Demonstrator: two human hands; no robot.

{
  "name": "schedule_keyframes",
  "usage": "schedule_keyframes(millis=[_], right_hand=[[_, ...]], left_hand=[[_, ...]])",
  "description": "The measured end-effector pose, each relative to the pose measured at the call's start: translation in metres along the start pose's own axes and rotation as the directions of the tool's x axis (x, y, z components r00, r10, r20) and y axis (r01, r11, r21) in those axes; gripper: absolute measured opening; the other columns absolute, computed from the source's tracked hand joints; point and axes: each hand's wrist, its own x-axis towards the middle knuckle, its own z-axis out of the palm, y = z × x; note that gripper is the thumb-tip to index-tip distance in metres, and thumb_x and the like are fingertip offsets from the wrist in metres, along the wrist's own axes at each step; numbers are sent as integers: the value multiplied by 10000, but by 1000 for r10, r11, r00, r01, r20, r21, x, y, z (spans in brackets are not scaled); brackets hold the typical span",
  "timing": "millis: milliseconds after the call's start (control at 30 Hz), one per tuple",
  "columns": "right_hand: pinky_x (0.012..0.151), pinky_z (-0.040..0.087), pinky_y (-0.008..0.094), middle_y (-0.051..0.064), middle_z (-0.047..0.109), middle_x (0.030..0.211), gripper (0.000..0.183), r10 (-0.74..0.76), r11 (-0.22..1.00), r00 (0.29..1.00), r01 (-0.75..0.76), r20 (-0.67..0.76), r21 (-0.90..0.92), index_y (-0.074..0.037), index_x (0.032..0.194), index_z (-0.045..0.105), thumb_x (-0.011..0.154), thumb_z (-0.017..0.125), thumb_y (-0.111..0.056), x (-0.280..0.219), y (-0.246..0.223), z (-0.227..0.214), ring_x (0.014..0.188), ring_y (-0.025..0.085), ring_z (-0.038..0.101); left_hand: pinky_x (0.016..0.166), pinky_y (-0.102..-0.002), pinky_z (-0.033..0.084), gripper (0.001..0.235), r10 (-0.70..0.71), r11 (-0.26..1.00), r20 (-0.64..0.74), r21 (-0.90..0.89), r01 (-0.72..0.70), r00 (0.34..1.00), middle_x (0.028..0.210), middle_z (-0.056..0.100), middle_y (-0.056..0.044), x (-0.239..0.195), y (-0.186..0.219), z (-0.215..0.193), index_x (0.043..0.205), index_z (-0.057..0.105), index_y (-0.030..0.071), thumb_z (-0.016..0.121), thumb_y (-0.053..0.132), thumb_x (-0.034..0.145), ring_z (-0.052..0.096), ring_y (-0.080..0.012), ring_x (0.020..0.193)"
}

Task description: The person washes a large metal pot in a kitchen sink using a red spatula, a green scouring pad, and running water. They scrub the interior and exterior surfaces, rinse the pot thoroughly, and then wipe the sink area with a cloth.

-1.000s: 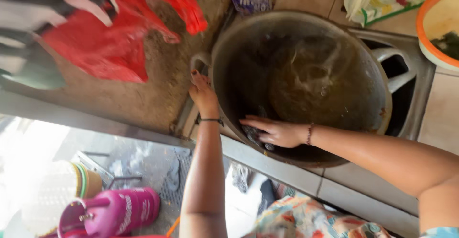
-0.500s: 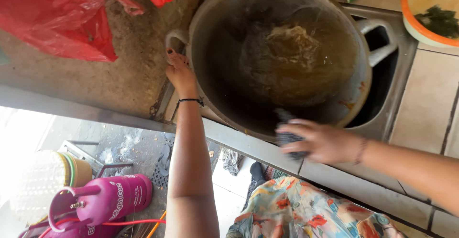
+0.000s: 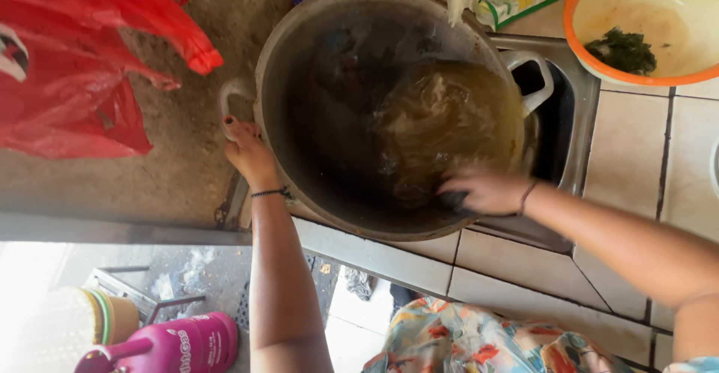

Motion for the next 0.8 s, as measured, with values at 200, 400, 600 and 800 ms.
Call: schedule_keyframes(millis=[200, 400, 600, 800], right_hand=[[1093, 424, 493, 51, 503, 1490, 529, 128, 880, 972, -204, -197, -429, -275, 1286, 641, 760, 655, -221, 3, 69, -54, 1394, 332, 430], [1142, 405, 473, 101, 498, 1470, 535, -18, 975, 995, -3, -95, -221, -224, 1333, 609, 799, 614, -207, -11, 59, -22, 1391, 344, 427], [1189, 343, 492, 81, 419, 1538, 582, 53, 912, 994, -89, -100, -401, -270, 1388, 548, 812, 611, -209, -17, 87, -44, 1447, 317, 343], [1237, 168, 569, 62, 173, 1682, 617, 410, 786, 908, -398, -83, -473, -329, 1541, 387, 958, 570, -246, 60, 96, -66, 1556, 308, 114]], left_hand=[[661, -294, 339, 613, -8, 998, -2, 57, 8, 1000, 712, 428, 4, -4, 10, 1, 725, 429, 89, 493, 603, 1052, 403, -134, 690], [669, -305, 346, 610, 9, 1000, 13, 4, -9, 1000, 723, 412, -2, 5, 5, -4, 756, 438, 85, 526, 620, 1035, 406, -143, 698], [663, -294, 335, 596, 21, 1000, 54, -13, -20, 998, 716, 418, -5, 8, 7, -3, 756, 430, 83, 519, 593, 1050, 396, -135, 689], [658, -291, 334, 548, 15, 1000, 47, -1, -15, 999, 716, 408, 2, 7, 7, -6, 763, 421, 84, 487, 521, 1088, 397, -127, 693]])
